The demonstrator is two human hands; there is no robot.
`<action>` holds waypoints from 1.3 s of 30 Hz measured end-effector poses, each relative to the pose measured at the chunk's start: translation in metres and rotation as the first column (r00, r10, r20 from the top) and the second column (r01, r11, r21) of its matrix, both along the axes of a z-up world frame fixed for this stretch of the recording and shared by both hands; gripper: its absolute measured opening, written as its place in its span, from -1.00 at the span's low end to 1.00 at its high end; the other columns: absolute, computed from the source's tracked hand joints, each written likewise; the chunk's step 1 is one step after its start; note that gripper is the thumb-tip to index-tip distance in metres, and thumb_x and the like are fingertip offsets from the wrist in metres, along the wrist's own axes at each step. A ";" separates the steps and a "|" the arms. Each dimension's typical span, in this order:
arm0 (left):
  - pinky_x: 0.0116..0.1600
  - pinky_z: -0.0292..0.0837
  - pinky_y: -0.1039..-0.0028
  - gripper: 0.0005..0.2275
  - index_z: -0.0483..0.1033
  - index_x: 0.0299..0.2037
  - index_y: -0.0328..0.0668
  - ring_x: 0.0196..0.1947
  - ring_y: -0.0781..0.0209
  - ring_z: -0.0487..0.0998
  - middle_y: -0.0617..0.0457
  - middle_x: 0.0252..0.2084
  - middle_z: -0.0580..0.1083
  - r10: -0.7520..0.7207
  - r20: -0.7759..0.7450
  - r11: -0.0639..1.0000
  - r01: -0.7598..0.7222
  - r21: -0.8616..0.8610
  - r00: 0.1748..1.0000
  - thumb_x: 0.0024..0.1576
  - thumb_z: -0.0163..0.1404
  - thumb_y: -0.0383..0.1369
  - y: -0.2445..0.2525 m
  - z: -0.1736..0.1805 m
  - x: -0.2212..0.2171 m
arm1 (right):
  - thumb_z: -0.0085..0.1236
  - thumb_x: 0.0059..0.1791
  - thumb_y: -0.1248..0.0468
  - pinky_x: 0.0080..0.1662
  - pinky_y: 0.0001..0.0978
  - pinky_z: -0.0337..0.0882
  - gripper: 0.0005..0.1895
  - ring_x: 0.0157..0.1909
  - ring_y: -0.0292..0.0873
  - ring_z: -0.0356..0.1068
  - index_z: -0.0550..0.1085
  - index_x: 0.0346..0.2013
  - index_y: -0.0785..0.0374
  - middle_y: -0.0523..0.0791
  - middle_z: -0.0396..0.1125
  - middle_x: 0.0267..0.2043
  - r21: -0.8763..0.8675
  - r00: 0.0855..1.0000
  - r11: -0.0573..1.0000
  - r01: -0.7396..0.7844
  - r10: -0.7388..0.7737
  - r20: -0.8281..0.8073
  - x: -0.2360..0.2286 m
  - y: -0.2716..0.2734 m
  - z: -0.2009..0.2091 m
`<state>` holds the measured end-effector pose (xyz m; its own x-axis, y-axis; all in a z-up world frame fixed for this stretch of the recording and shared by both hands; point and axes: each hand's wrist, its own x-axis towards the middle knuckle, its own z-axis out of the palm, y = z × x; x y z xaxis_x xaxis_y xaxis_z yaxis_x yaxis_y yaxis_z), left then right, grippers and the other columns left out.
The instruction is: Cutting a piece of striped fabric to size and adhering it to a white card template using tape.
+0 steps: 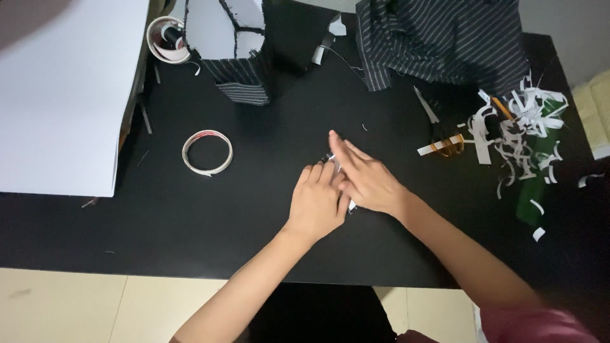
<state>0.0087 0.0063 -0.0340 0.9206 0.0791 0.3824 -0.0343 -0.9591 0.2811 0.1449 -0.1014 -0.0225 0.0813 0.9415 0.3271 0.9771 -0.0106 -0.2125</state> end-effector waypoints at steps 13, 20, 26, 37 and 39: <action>0.08 0.13 0.25 -0.62 0.46 -0.05 -0.34 -0.07 -0.04 0.42 -0.18 -0.10 0.44 0.028 0.002 0.998 -0.028 0.061 1.000 0.14 -0.26 -0.20 -0.005 0.024 -0.008 | -0.80 -0.06 -0.30 0.15 0.03 0.20 -0.09 0.32 0.20 -0.04 -0.47 0.36 0.27 0.13 -0.38 0.44 -0.065 0.817 0.997 0.049 -0.077 -0.572 -0.026 -0.024 0.040; 0.05 0.14 0.26 -0.65 0.45 -0.06 -0.34 -0.09 -0.03 0.39 -0.15 -0.13 0.42 0.026 0.082 0.996 -0.033 0.083 0.996 0.12 -0.19 -0.23 -0.005 0.015 -0.009 | -0.48 -0.02 -0.02 0.24 0.11 0.01 -0.21 0.35 0.09 -0.07 -0.44 0.36 0.22 0.00 -0.40 0.45 0.132 0.508 0.982 0.135 0.045 -0.860 -0.025 -0.083 0.000; -0.11 0.16 0.35 -0.78 0.52 -0.22 -0.26 -0.25 0.08 0.36 0.00 -0.31 0.39 0.043 0.187 0.999 -0.037 -0.031 0.982 0.04 -0.07 -0.32 0.002 0.016 -0.008 | -0.43 0.05 -0.01 0.23 0.06 0.09 -0.35 0.18 0.31 0.13 -0.14 0.35 0.26 0.24 0.01 0.27 0.211 0.276 0.878 0.431 0.094 -0.956 -0.015 -0.135 -0.010; 0.33 -0.05 0.09 -0.77 0.52 -0.28 -0.30 0.01 -0.10 0.42 -0.14 -0.31 0.41 -0.114 0.194 0.993 0.108 0.041 0.974 0.06 -0.06 -0.27 -0.004 0.015 -0.009 | -0.15 0.06 0.05 0.28 0.06 -0.13 -0.59 0.32 0.01 0.02 0.34 0.16 0.09 -0.08 0.06 0.33 -0.056 0.777 0.802 0.595 -0.592 -0.213 -0.015 -0.082 -0.017; 0.28 0.07 0.13 -0.76 0.49 -0.30 -0.28 -0.06 -0.03 0.41 -0.07 -0.31 0.36 -0.134 0.221 0.990 0.121 0.074 0.966 0.02 -0.02 -0.24 -0.005 0.000 -0.004 | -0.03 0.01 -0.05 0.22 0.04 -0.14 -0.53 0.25 -0.06 0.00 0.33 0.16 0.00 -0.18 0.06 0.30 -0.068 0.775 0.795 0.603 -0.604 -0.189 -0.005 -0.074 -0.020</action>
